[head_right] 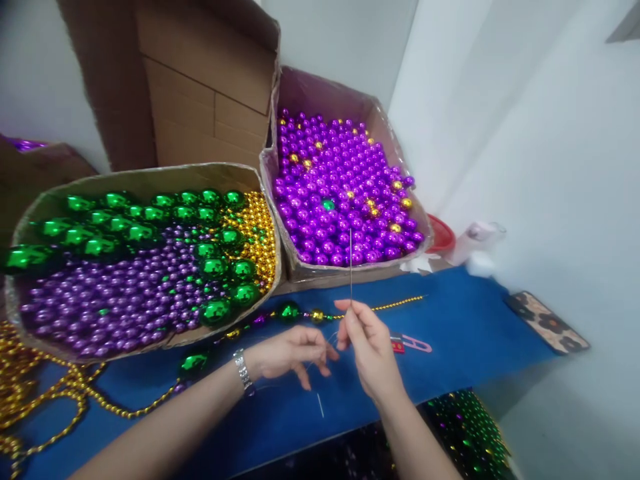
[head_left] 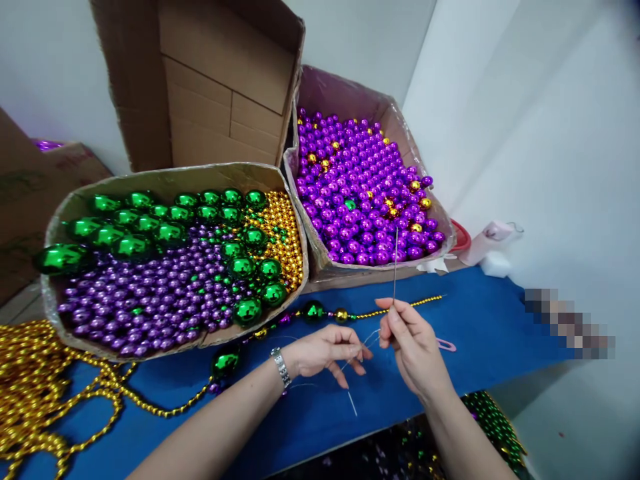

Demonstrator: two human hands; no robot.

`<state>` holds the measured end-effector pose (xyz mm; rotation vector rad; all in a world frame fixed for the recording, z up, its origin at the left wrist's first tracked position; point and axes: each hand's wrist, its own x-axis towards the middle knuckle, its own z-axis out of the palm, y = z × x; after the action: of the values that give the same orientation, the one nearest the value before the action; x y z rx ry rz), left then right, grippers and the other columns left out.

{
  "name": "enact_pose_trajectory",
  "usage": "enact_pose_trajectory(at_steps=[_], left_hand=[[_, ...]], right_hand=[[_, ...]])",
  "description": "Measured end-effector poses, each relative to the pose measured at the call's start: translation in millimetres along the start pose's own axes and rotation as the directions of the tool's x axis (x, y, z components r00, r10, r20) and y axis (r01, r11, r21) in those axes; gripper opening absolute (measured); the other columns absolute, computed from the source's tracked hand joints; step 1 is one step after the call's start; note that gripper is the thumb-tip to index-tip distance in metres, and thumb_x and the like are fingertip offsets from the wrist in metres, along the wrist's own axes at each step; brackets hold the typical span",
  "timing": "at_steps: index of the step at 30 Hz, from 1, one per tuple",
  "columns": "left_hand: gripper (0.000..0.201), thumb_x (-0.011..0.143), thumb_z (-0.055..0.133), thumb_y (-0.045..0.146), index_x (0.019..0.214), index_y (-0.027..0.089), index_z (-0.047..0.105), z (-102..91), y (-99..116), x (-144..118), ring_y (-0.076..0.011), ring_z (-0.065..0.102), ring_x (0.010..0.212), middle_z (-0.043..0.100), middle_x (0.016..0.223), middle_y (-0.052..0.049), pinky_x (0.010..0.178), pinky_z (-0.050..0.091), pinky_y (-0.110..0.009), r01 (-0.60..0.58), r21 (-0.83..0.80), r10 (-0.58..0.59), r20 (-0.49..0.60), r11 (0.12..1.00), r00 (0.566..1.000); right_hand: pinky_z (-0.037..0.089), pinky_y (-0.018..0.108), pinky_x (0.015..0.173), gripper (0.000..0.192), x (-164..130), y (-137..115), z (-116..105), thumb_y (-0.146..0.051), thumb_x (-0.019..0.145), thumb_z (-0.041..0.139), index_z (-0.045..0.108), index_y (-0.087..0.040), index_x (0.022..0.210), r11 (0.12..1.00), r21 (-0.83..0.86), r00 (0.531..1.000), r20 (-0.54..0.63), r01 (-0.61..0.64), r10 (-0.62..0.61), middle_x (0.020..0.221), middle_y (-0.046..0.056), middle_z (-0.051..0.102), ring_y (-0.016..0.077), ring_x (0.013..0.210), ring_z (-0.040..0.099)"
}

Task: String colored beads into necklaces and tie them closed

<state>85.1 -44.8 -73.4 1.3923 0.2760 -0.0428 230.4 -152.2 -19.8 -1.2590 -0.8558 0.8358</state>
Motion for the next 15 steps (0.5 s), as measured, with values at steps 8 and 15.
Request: enact_pose_trajectory(at_steps=[8, 15], left_hand=[[0.011, 0.082, 0.057, 0.022, 0.072, 0.018, 0.058, -4.6, -26, -27, -0.0188, 0.060, 0.082, 0.064, 0.079, -0.003, 0.079, 0.045, -0.033, -0.037, 0.723, 0.119, -0.062, 0.690, 0.991], [0.015, 0.085, 0.053, 0.024, 0.072, 0.020, 0.059, -4.5, -9, -67, -0.0200, 0.055, 0.085, 0.061, 0.088, -0.006, 0.077, 0.043, -0.031, 0.078, 0.965, 0.251, -0.143, 0.251, 0.957]], right_hand=[[0.040, 0.022, 0.050, 0.026, -6, 9, -9, -0.041, 0.088, 0.055, 0.062, -0.021, 0.102, 0.995, -0.103, 0.999, -0.031, 0.011, -0.014, 0.080, 0.003, 0.063, 0.0086, 0.053, 0.048], [0.042, 0.025, 0.052, 0.029, -19, 15, 4, -0.044, 0.087, 0.055, 0.065, -0.020, 0.099, 0.996, -0.070, 0.996, 0.073, -0.052, 0.057, 0.061, -0.001, 0.055, 0.0122, 0.054, 0.051]])
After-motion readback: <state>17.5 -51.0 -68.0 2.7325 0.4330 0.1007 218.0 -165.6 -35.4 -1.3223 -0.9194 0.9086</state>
